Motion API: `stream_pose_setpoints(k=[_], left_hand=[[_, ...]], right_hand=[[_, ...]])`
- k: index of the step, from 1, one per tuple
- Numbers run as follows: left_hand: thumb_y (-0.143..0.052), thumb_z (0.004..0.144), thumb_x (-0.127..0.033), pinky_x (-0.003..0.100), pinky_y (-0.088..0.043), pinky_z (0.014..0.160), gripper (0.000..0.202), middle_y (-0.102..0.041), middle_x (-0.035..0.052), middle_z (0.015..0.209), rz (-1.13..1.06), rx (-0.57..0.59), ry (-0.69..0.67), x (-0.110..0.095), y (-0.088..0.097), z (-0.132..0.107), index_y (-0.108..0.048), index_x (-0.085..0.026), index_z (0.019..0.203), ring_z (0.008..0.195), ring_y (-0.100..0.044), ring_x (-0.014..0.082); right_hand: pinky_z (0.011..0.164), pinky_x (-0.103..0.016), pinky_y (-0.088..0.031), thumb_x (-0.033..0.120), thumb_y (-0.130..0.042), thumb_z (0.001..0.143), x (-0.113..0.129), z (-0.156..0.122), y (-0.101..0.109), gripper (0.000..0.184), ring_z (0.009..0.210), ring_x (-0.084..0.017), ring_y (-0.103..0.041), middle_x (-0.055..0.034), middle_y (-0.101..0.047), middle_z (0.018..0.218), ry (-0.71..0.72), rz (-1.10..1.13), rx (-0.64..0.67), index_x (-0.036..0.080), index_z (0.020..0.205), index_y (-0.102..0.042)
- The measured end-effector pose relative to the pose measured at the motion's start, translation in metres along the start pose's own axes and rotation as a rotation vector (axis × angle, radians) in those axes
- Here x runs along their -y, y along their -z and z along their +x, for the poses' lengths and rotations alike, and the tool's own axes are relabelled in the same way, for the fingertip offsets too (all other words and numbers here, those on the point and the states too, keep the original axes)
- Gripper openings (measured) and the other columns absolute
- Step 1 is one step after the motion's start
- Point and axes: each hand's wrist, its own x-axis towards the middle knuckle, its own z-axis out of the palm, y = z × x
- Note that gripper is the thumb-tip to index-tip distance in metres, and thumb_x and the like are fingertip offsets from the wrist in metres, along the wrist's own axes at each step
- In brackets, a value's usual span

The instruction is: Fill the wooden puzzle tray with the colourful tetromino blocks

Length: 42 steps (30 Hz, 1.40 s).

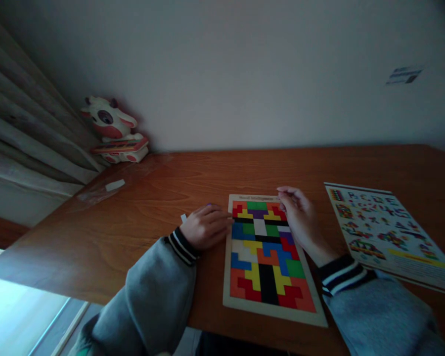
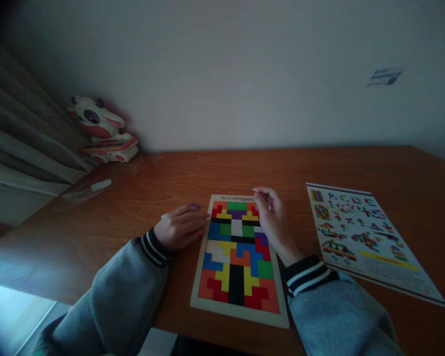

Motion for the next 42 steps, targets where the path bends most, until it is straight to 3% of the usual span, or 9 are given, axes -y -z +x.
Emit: stream_pose_setpoints(k=[3,7,11,17,25,29,35,39,42], left_hand=[[-0.06,0.096,-0.033,0.043,-0.057,0.092,0.033,-0.071,0.0116,0.119,0.099,0.055,0.189,0.024,0.002,-0.014,-0.064,-0.016,0.124,0.104,-0.067,0.0256],[-0.061,0.095,-0.038,0.046,-0.057,0.09,0.039,-0.073,0.0129,0.115,0.101,0.112,0.394,0.034,-0.006,-0.022,-0.063,-0.014,0.124,0.102,-0.069,0.0283],[-0.057,0.097,-0.033,0.04,-0.058,0.086,0.025,-0.075,0.0095,0.107,0.04,0.099,0.398,0.033,-0.013,-0.022,-0.069,-0.016,0.113,0.095,-0.071,0.0248],[-0.058,0.097,-0.035,0.035,-0.06,0.081,0.025,-0.076,0.0095,0.101,0.028,0.006,0.383,0.03,-0.011,-0.02,-0.069,-0.017,0.111,0.087,-0.072,0.0209],[-0.059,0.098,-0.032,0.036,-0.06,0.085,0.023,-0.076,0.0081,0.107,-0.048,-0.032,0.295,0.018,-0.011,-0.011,-0.069,-0.017,0.112,0.093,-0.073,0.0203],[-0.063,0.095,-0.033,0.033,-0.06,0.09,0.026,-0.074,0.0099,0.112,-0.216,-0.081,0.141,0.001,-0.01,-0.003,-0.067,-0.016,0.115,0.1,-0.072,0.0187],[-0.066,0.093,-0.034,0.026,-0.061,0.085,0.021,-0.076,0.0091,0.103,-0.392,-0.045,-0.129,-0.032,-0.014,0.011,-0.073,-0.015,0.098,0.094,-0.073,0.0162],[-0.068,0.092,-0.034,0.027,-0.061,0.078,0.02,-0.076,0.0082,0.097,-0.364,0.019,-0.2,-0.035,-0.017,0.013,-0.075,-0.016,0.094,0.084,-0.072,0.0155],[-0.071,0.089,-0.039,0.03,-0.06,0.084,0.021,-0.075,0.0082,0.104,-0.33,0.054,-0.21,-0.034,-0.015,0.014,-0.077,-0.019,0.096,0.094,-0.069,0.019]], right_hand=[[0.07,-0.033,-0.049,0.041,-0.064,0.085,-0.002,-0.001,0.0,0.02,0.082,-0.018,-0.062,-0.0025,-0.066,0.089,-0.003,0.0,0.007,0.025,0.096,-0.066],[0.071,-0.034,-0.049,0.042,-0.064,0.086,-0.005,-0.001,0.0,0.021,0.081,-0.018,-0.062,-0.0023,-0.066,0.088,0.003,0.004,0.009,0.025,0.098,-0.066],[0.071,-0.034,-0.05,0.042,-0.064,0.087,-0.005,-0.001,0.0,0.021,0.082,-0.018,-0.062,-0.0022,-0.066,0.089,-0.004,0.011,0.015,0.026,0.1,-0.066],[0.072,-0.035,-0.05,0.043,-0.064,0.086,-0.001,-0.002,0.0,0.022,0.085,-0.02,-0.062,-0.0028,-0.065,0.09,-0.011,0.008,0.014,0.026,0.099,-0.066],[0.074,-0.035,-0.05,0.042,-0.064,0.087,-0.005,0.0,0.0,0.021,0.084,-0.019,-0.062,-0.0027,-0.066,0.091,-0.005,0.012,0.012,0.025,0.098,-0.066],[0.072,-0.035,-0.05,0.044,-0.064,0.086,-0.005,0.0,0.0,0.023,0.084,-0.019,-0.062,-0.0033,-0.066,0.092,0.002,0.011,0.007,0.025,0.098,-0.067],[0.072,-0.035,-0.05,0.044,-0.065,0.084,0.001,-0.001,-0.001,0.023,0.082,-0.019,-0.062,-0.0037,-0.067,0.094,-0.003,0.013,0.004,0.025,0.096,-0.066],[0.071,-0.034,-0.048,0.042,-0.065,0.084,0.004,-0.001,-0.002,0.02,0.08,-0.018,-0.061,-0.0031,-0.067,0.092,-0.011,0.014,0.006,0.025,0.095,-0.067],[0.07,-0.033,-0.047,0.041,-0.064,0.085,0.004,-0.002,-0.002,0.02,0.077,-0.017,-0.06,-0.0022,-0.066,0.089,-0.012,0.014,0.013,0.025,0.096,-0.067]])
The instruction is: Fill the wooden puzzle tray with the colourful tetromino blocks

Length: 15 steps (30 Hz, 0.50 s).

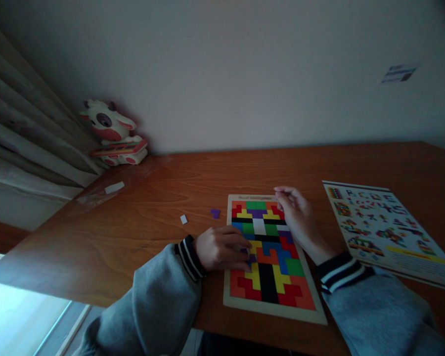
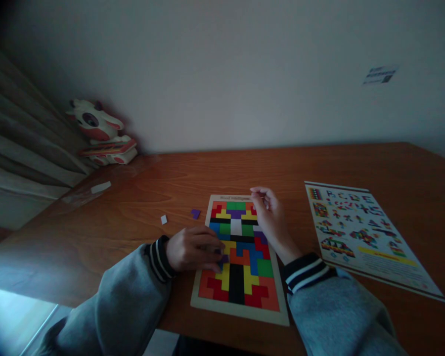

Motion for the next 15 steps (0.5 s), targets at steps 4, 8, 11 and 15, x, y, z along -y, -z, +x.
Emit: stream_pose_setpoints(k=[4,8,11,15], left_hand=[[-0.071,0.089,-0.041,0.038,-0.058,0.091,0.025,-0.072,0.0099,0.116,0.027,-0.009,0.008,-0.0019,0.0047,0.0016,-0.078,-0.021,0.102,0.105,-0.063,0.0246],[-0.067,0.091,-0.04,0.037,-0.057,0.09,0.024,-0.071,0.0097,0.117,0.062,0.006,0.026,-0.003,0.004,0.0013,-0.077,-0.02,0.103,0.105,-0.061,0.0244],[-0.067,0.092,-0.039,0.037,-0.056,0.091,0.025,-0.071,0.0095,0.115,0.059,-0.005,0.035,-0.0031,0.0017,0.0005,-0.076,-0.019,0.103,0.103,-0.061,0.0235],[-0.064,0.093,-0.038,0.04,-0.055,0.093,0.03,-0.071,0.0108,0.117,0.063,-0.003,0.1,0.0031,0.0076,-0.0059,-0.071,-0.018,0.115,0.103,-0.063,0.0234]], right_hand=[[0.07,-0.033,-0.046,0.041,-0.063,0.086,-0.0004,-0.0004,-0.0002,0.02,0.076,-0.017,-0.059,-0.0015,-0.065,0.087,0.004,-0.006,0.0,0.024,0.096,-0.066],[0.07,-0.033,-0.046,0.041,-0.064,0.086,-0.0003,-0.0005,-0.0004,0.02,0.076,-0.017,-0.059,-0.0015,-0.065,0.087,0.005,-0.007,0.004,0.024,0.096,-0.066],[0.07,-0.033,-0.047,0.041,-0.064,0.086,-0.0017,-0.0005,0.0,0.02,0.078,-0.017,-0.06,-0.0015,-0.065,0.087,0.005,-0.003,0.011,0.024,0.097,-0.066],[0.071,-0.033,-0.047,0.041,-0.064,0.086,-0.0059,0.0008,0.0013,0.021,0.079,-0.017,-0.06,-0.0017,-0.065,0.088,0.009,-0.001,0.004,0.024,0.097,-0.066]])
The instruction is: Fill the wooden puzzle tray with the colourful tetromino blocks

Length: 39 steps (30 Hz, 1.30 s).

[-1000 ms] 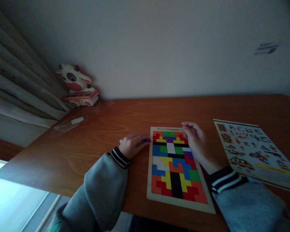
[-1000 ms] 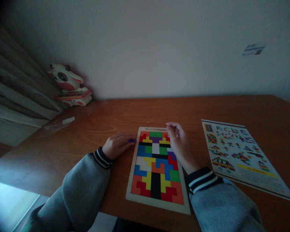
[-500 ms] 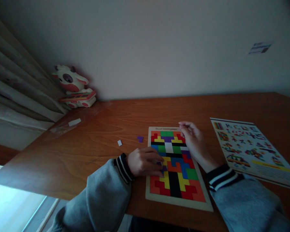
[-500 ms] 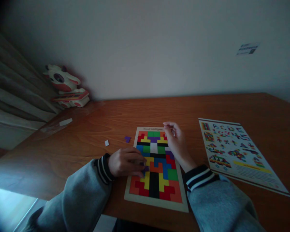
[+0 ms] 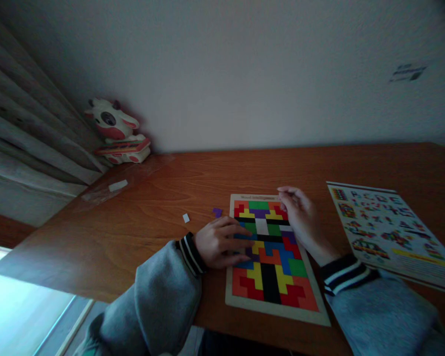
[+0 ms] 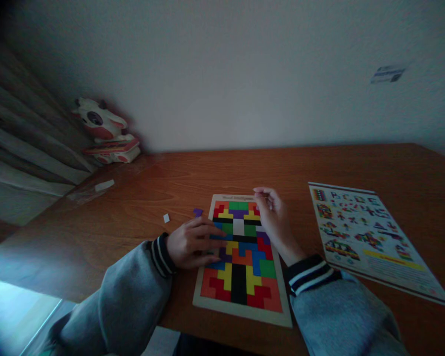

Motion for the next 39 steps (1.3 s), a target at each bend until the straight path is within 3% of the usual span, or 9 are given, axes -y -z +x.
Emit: stream_pose_setpoints(k=[5,8,11,17,22,31,39], left_hand=[[-0.06,0.094,-0.03,0.042,-0.054,0.094,0.033,-0.07,0.0117,0.121,0.103,0.04,0.185,0.029,0.025,-0.025,-0.065,-0.019,0.125,0.107,-0.065,0.0238],[-0.062,0.094,-0.035,0.041,-0.056,0.091,0.035,-0.072,0.0114,0.118,0.173,0.027,0.26,0.047,0.037,-0.042,-0.065,-0.019,0.125,0.103,-0.067,0.0237],[-0.063,0.093,-0.043,0.041,-0.057,0.089,0.038,-0.074,0.0106,0.114,0.217,0.016,0.302,0.056,0.037,-0.052,-0.067,-0.018,0.121,0.099,-0.069,0.0236],[-0.06,0.095,-0.047,0.04,-0.055,0.091,0.038,-0.073,0.0102,0.115,0.268,0.006,0.406,0.053,0.022,-0.046,-0.069,-0.019,0.119,0.1,-0.069,0.0229],[-0.061,0.095,-0.039,0.038,-0.056,0.087,0.03,-0.074,0.0093,0.109,0.252,-0.006,0.458,0.048,0.014,-0.037,-0.07,-0.018,0.115,0.095,-0.069,0.0223],[-0.057,0.098,-0.033,0.028,-0.059,0.075,0.022,-0.076,0.0059,0.094,0.206,-0.111,0.493,0.042,0.011,-0.033,-0.072,-0.018,0.103,0.081,-0.072,0.017],[-0.055,0.096,-0.023,0.022,-0.06,0.069,0.021,-0.075,0.0057,0.094,0.196,-0.161,0.479,0.038,0.011,-0.031,-0.069,-0.018,0.11,0.077,-0.072,0.0141]], right_hand=[[0.072,-0.033,-0.048,0.042,-0.064,0.087,-0.004,0.001,0.001,0.021,0.081,-0.018,-0.061,-0.0021,-0.065,0.089,0.008,0.006,0.001,0.025,0.098,-0.067],[0.071,-0.033,-0.048,0.043,-0.065,0.086,-0.005,0.001,0.0,0.021,0.081,-0.018,-0.061,-0.002,-0.065,0.089,0.007,0.013,0.006,0.025,0.098,-0.066],[0.07,-0.033,-0.048,0.044,-0.065,0.086,-0.004,0.0,0.0,0.022,0.08,-0.018,-0.061,-0.0022,-0.065,0.088,0.0,0.015,0.022,0.025,0.098,-0.066],[0.071,-0.032,-0.047,0.041,-0.065,0.087,-0.001,0.0,0.0,0.02,0.078,-0.017,-0.059,-0.0016,-0.064,0.088,-0.008,0.012,0.018,0.025,0.098,-0.066],[0.065,-0.031,-0.046,0.042,-0.065,0.087,0.0,-0.002,-0.001,0.02,0.072,-0.016,-0.057,-0.0008,-0.063,0.084,-0.021,0.004,0.032,0.025,0.099,-0.067],[0.069,-0.032,-0.047,0.041,-0.066,0.085,0.002,-0.002,-0.001,0.019,0.076,-0.016,-0.059,-0.0011,-0.065,0.086,-0.027,0.003,0.007,0.025,0.096,-0.067],[0.071,-0.033,-0.048,0.042,-0.065,0.085,-0.001,0.0,-0.001,0.02,0.078,-0.017,-0.061,-0.0012,-0.066,0.088,-0.012,0.0,0.005,0.026,0.096,-0.067]])
